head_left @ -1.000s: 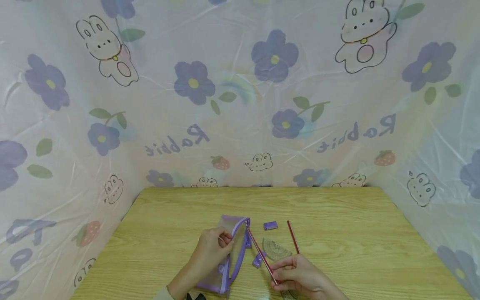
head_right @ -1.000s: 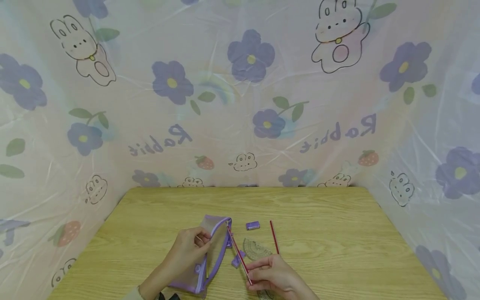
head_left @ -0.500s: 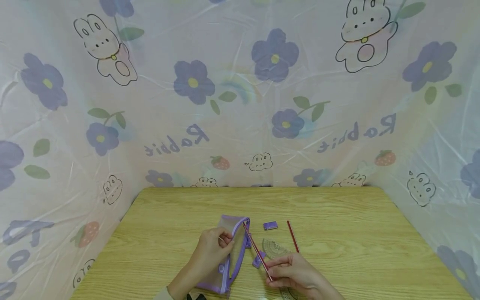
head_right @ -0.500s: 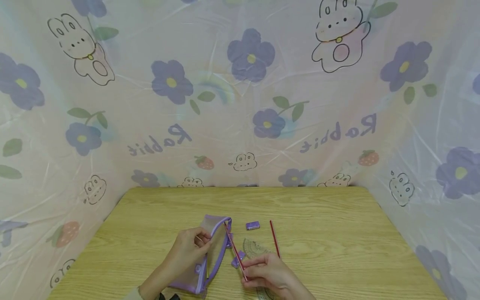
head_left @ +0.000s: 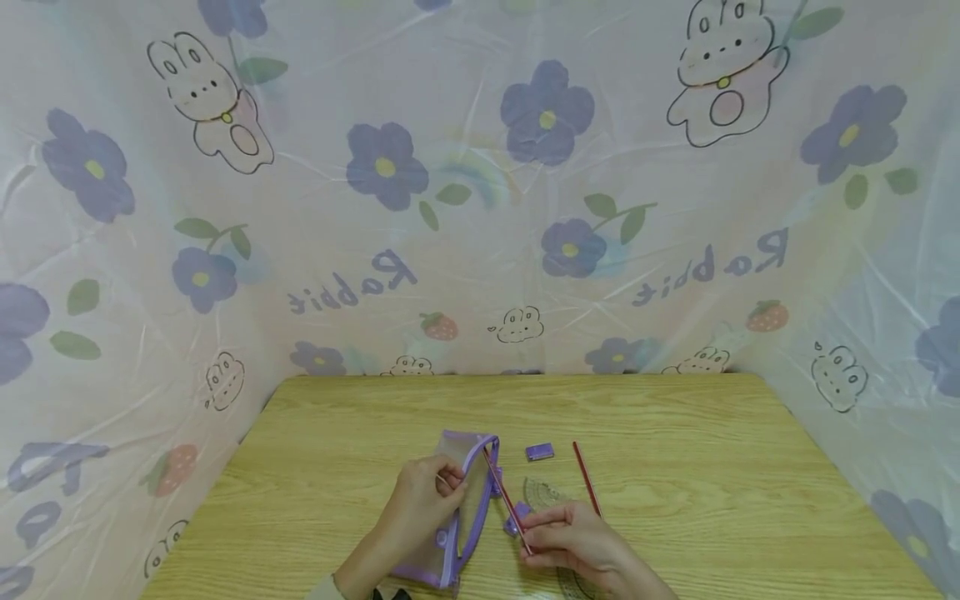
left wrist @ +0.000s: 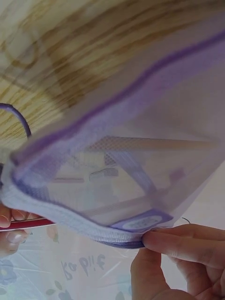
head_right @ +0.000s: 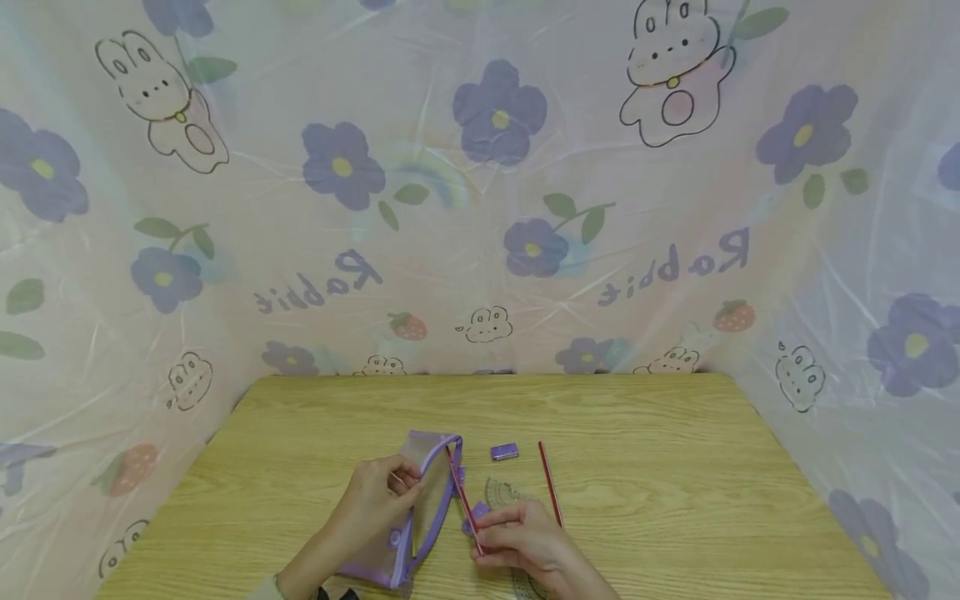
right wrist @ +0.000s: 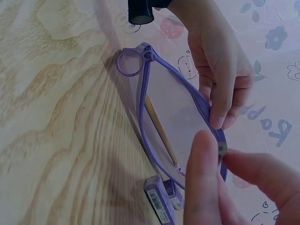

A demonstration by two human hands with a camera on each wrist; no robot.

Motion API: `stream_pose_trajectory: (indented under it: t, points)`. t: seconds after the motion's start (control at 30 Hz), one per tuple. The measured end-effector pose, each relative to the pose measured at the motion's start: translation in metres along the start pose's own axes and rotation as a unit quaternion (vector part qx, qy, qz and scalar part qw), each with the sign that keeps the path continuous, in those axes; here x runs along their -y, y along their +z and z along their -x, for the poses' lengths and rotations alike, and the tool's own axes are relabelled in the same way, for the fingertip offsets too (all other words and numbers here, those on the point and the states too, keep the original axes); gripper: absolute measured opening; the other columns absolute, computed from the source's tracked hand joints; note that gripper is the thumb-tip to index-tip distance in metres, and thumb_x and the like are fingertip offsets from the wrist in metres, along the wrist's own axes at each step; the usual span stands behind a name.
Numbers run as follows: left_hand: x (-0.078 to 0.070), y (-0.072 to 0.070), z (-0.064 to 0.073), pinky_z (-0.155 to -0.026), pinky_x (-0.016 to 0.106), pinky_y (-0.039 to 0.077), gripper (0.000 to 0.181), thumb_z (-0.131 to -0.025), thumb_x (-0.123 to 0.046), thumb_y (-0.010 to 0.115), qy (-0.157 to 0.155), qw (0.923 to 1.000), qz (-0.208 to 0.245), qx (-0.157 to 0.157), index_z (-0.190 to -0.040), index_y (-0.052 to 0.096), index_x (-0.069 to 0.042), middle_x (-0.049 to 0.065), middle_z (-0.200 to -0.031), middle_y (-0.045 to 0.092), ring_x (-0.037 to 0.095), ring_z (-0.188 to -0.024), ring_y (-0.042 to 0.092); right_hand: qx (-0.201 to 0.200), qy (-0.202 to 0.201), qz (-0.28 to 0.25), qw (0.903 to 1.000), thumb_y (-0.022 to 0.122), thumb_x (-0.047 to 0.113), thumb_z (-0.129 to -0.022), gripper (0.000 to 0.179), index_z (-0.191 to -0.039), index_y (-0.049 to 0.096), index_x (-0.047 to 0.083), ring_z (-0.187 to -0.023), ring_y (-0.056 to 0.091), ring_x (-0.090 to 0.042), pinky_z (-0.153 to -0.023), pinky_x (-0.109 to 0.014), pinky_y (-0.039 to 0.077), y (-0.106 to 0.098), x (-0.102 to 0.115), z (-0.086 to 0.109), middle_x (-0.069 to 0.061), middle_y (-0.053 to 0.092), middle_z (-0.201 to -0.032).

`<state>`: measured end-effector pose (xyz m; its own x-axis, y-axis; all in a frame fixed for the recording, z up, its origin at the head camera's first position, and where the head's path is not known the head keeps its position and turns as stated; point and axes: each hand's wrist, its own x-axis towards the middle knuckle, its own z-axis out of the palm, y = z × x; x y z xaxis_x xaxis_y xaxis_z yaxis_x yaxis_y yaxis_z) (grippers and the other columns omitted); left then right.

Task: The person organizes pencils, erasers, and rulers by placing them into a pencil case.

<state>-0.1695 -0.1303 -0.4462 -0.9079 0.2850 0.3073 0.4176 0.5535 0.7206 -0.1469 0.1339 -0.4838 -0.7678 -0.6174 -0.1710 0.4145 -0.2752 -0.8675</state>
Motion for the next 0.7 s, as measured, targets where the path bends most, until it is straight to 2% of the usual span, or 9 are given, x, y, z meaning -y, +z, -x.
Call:
stream_pose_trajectory:
  t: [0.33,0.7]
  points:
    - [0.002,0.002,-0.001,-0.057,0.015,0.054,0.009,-0.083,0.007,0.073,0.000,1.0000,0.001,-0.007,-0.085,0.068,-0.001,0.000,-0.075,0.065,0.002,-0.062,0.061,-0.011,-0.020,-0.011,0.9997,0.060,-0.009,-0.092,0.026,-0.115,0.060,-0.022,-0.086,0.073,-0.025,-0.081,-0.034,0.059,0.006,-0.002,-0.007,-0.018,0.072,-0.097]
    - [0.001,0.001,0.000,-0.057,0.015,0.054,0.008,-0.082,0.006,0.073,-0.005,1.0000,-0.001,-0.007,-0.085,0.068,0.000,0.000,-0.075,0.064,0.002,-0.063,0.060,-0.007,-0.017,-0.014,0.9997,0.059,-0.010,-0.092,0.027,-0.115,0.058,-0.024,-0.087,0.073,-0.025,-0.082,-0.034,0.058,0.012,-0.001,-0.011,-0.019,0.072,-0.096]
